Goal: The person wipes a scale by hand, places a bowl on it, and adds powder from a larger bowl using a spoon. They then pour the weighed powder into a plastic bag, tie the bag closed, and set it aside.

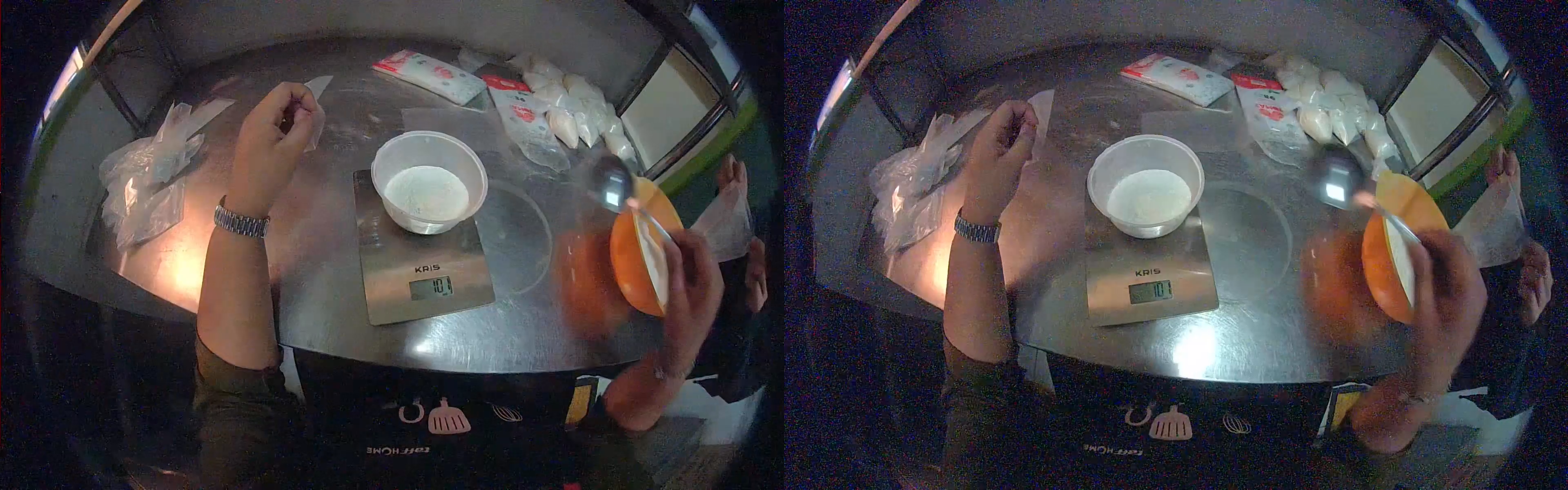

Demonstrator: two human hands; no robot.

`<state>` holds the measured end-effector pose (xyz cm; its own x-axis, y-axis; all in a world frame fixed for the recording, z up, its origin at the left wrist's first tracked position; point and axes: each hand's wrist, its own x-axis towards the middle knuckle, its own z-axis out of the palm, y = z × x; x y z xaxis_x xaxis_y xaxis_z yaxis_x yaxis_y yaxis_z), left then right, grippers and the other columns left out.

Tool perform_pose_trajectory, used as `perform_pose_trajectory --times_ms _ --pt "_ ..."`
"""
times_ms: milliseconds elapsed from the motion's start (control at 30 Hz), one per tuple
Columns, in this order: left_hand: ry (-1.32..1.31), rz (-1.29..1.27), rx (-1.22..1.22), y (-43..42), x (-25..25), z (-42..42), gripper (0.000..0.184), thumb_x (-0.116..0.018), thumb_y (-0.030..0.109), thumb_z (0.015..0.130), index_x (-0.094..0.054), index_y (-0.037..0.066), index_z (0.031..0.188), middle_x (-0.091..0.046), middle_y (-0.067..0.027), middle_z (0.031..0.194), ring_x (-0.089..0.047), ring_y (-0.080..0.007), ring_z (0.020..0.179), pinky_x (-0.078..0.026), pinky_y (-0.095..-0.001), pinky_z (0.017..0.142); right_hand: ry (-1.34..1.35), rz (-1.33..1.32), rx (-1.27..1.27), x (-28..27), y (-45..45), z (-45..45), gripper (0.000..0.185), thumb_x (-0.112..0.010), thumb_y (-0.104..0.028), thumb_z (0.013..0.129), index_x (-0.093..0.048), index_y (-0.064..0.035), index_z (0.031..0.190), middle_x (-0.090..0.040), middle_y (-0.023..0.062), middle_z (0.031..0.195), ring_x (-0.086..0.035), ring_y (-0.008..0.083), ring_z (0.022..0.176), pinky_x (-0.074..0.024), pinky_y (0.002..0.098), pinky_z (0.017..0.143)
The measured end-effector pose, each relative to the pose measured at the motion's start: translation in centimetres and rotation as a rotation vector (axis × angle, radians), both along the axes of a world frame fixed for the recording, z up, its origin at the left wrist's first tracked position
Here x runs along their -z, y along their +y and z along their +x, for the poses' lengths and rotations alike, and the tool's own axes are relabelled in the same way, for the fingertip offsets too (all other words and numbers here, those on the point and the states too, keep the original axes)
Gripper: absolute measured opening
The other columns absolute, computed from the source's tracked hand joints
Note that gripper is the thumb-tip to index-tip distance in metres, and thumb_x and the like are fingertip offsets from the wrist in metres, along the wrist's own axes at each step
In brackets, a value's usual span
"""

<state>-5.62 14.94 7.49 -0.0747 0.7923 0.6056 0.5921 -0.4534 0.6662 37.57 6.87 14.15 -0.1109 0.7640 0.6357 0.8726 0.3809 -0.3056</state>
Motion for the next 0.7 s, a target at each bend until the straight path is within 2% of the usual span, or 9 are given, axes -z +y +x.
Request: perform_pose_trajectory --times_ms 100,167,233,400,467,533,600,667,700 --pt "-0.007 -0.033 0.003 0.2 0.1 -0.2 0.003 -0.051 0.006 0.090 -0.052 0.007 0.092 -0.049 0.0035 0.077 -0.046 -0.0031 0.066 -0.039 -0.0189 0.056 -0.289 0.283 -0.203 0.0 2.5 -6.9 0.011 -0.064 -0.003 0.074 -0.061 -0.0040 0.085 -0.062 0.0093 0.079 -0.060 0.0238 0.070 -0.0483 0.0318 0.064" --pt "0.015 -0.043 -0.026 0.4 0.0 -0.3 0.003 -0.051 0.006 0.090 -0.052 0.006 0.092 -0.049 0.0035 0.077 -0.046 -0.0032 0.065 -0.039 -0.0190 0.056 -0.340 0.355 -0.298 0.9 4.5 -9.6 0.008 -0.063 -0.007 0.072 -0.059 -0.0068 0.078 -0.060 0.0075 0.075 -0.059 0.0260 0.068 -0.0484 0.0349 0.059" --pt "-0.001 -0.014 -0.066 0.6 0.3 -0.6 0.005 -0.053 0.006 0.086 -0.055 0.003 0.088 -0.055 -0.0003 0.074 -0.050 -0.0071 0.067 -0.043 -0.0228 0.061 -0.413 0.359 -0.328 1.4 6.0 -11.5 0.006 -0.062 -0.009 0.072 -0.058 -0.0076 0.076 -0.057 0.0065 0.073 -0.058 0.0254 0.066 -0.0481 0.0356 0.057" --pt "-0.018 -0.016 -0.032 0.8 0.4 -0.8 0.005 -0.055 0.005 0.083 -0.055 0.003 0.088 -0.054 -0.0015 0.073 -0.050 -0.0073 0.066 -0.043 -0.0231 0.061 -0.581 0.339 -0.357 2.5 6.6 -12.8 0.005 -0.058 -0.013 0.072 -0.056 -0.0092 0.072 -0.050 0.0057 0.068 -0.056 0.0241 0.063 -0.0469 0.0365 0.053" --pt "-0.030 -0.023 -0.024 0.7 0.3 -0.8 0.006 -0.055 0.004 0.083 -0.055 0.002 0.088 -0.054 -0.0020 0.073 -0.049 -0.0074 0.066 -0.042 -0.0232 0.061 -0.531 0.207 -0.343 2.8 6.5 -12.7 0.006 -0.060 -0.014 0.073 -0.056 -0.0091 0.074 -0.053 0.0065 0.070 -0.058 0.0256 0.064 -0.0476 0.0373 0.054" --pt "0.102 0.045 -0.015 0.8 0.3 -0.9 0.002 -0.051 0.006 0.089 -0.053 0.005 0.089 -0.049 0.0041 0.075 -0.044 -0.0030 0.066 -0.038 -0.0187 0.057 -0.493 0.120 -0.311 2.8 6.5 -12.4 0.008 -0.061 -0.015 0.075 -0.058 -0.0081 0.075 -0.055 0.0077 0.071 -0.058 0.0267 0.066 -0.0480 0.0374 0.056" --pt "0.077 0.024 -0.010 0.5 0.0 -0.7 0.002 -0.051 0.006 0.089 -0.053 0.005 0.089 -0.049 0.0039 0.075 -0.044 -0.0030 0.066 -0.038 -0.0186 0.058 -0.455 0.033 -0.279 2.6 6.5 -12.1 0.009 -0.061 -0.016 0.076 -0.059 -0.0072 0.077 -0.058 0.0089 0.072 -0.059 0.0278 0.067 -0.0484 0.0376 0.057" --pt "0.055 0.009 -0.002 0.2 0.0 -0.7 0.003 -0.051 0.005 0.089 -0.053 0.005 0.089 -0.049 0.0038 0.076 -0.044 -0.0031 0.066 -0.038 -0.0185 0.058 -0.206 -0.237 -0.291 2.2 6.6 -11.9 0.012 -0.063 -0.017 0.079 -0.061 -0.0046 0.079 -0.062 0.0106 0.074 -0.060 0.0249 0.066 -0.0485 0.0351 0.059" --pt "0.021 -0.013 0.022 0.2 0.0 -0.7 0.003 -0.051 0.005 0.089 -0.053 0.005 0.089 -0.049 0.0036 0.076 -0.045 -0.0032 0.066 -0.038 -0.0186 0.058 -0.207 -0.237 -0.291 2.1 6.8 -11.7 0.012 -0.063 -0.017 0.079 -0.061 -0.0046 0.079 -0.062 0.0106 0.074 -0.060 0.0249 0.066 -0.0485 0.0351 0.059"
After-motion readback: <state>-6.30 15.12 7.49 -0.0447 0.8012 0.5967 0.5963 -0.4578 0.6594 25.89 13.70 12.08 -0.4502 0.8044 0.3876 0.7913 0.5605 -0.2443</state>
